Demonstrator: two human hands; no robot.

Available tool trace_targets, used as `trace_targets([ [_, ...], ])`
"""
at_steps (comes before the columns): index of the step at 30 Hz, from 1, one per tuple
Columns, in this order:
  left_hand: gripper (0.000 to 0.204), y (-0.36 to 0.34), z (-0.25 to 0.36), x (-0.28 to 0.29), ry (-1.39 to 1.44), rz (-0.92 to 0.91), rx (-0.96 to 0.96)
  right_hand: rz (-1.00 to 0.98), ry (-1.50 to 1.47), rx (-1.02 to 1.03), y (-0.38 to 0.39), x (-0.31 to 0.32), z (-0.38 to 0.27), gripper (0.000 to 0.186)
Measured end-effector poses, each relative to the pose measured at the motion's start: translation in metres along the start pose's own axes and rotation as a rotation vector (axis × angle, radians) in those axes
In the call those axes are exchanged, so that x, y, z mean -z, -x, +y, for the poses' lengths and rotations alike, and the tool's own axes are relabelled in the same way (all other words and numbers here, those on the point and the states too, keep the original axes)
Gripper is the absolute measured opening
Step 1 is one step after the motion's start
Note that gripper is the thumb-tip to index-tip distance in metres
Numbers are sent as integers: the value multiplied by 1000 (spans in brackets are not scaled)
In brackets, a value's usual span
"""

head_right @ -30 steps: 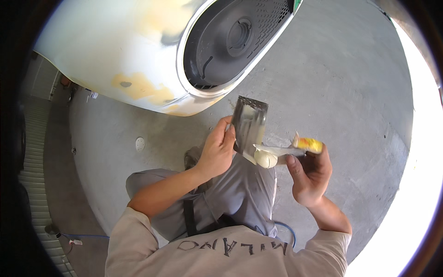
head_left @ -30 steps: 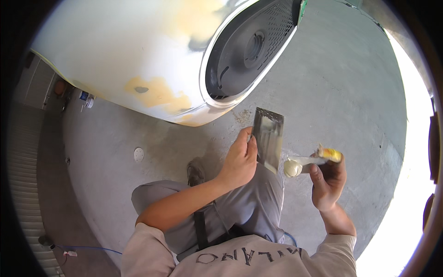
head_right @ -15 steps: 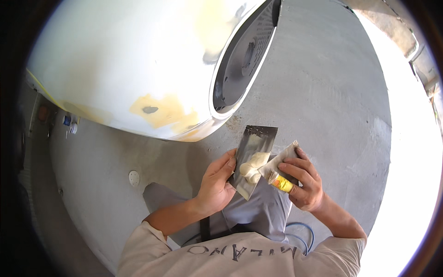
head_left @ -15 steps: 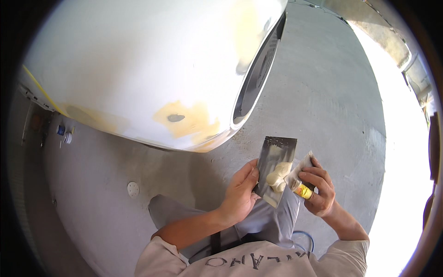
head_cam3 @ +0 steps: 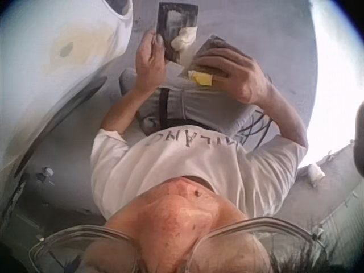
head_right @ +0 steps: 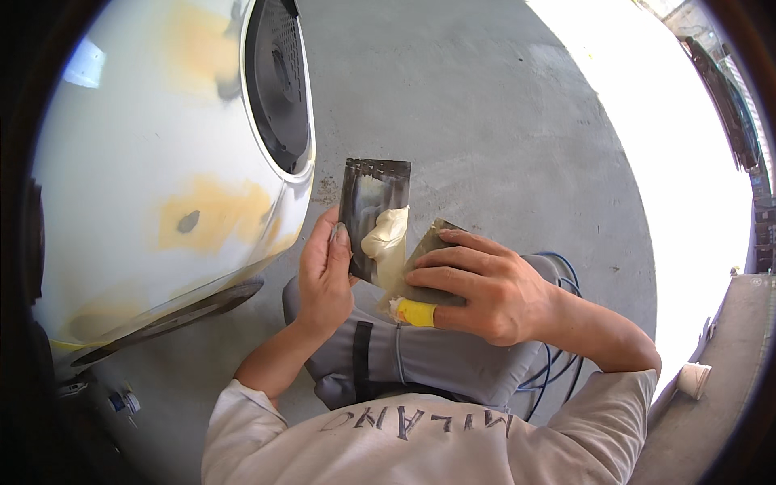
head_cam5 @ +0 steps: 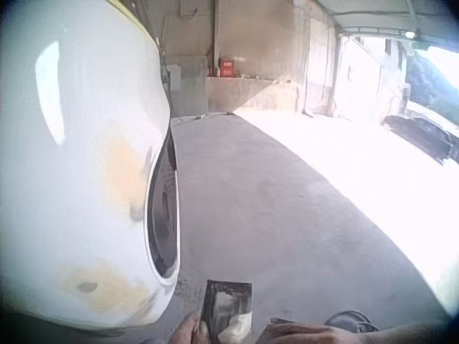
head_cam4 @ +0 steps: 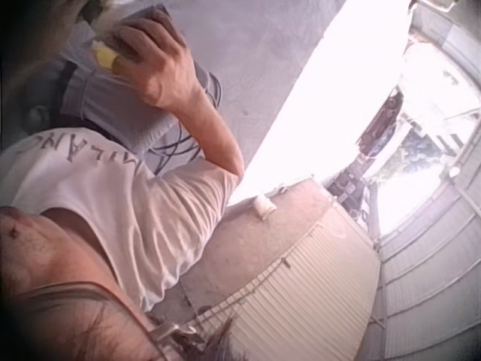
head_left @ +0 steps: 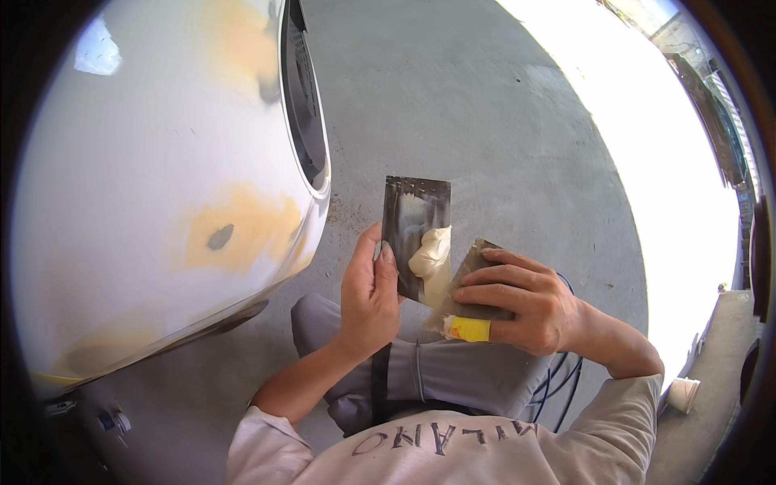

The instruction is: The person applies body filler to the front wheel arch and bumper area of a white car using a metal spreader. They repeatedly scoop filler from a palette and smooth it over the surface.

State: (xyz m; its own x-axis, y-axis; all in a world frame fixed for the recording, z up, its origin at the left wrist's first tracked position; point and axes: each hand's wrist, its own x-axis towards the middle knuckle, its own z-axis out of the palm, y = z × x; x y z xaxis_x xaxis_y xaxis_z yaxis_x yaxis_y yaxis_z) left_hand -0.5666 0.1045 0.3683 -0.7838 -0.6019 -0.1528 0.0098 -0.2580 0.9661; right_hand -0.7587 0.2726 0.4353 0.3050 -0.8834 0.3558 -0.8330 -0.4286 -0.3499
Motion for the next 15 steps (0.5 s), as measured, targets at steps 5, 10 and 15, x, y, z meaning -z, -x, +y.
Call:
trace_targets([
  [5, 40, 1, -37, 31, 193, 56, 218, 298, -279, -299, -12, -3, -23, 26],
  [10, 37, 17, -74, 54, 191, 53, 390, 561, 3, -18, -73, -22, 8, 49],
  [15, 38, 5, -87, 61, 234, 65, 430, 772, 142, 213, -164, -34, 58, 37],
])
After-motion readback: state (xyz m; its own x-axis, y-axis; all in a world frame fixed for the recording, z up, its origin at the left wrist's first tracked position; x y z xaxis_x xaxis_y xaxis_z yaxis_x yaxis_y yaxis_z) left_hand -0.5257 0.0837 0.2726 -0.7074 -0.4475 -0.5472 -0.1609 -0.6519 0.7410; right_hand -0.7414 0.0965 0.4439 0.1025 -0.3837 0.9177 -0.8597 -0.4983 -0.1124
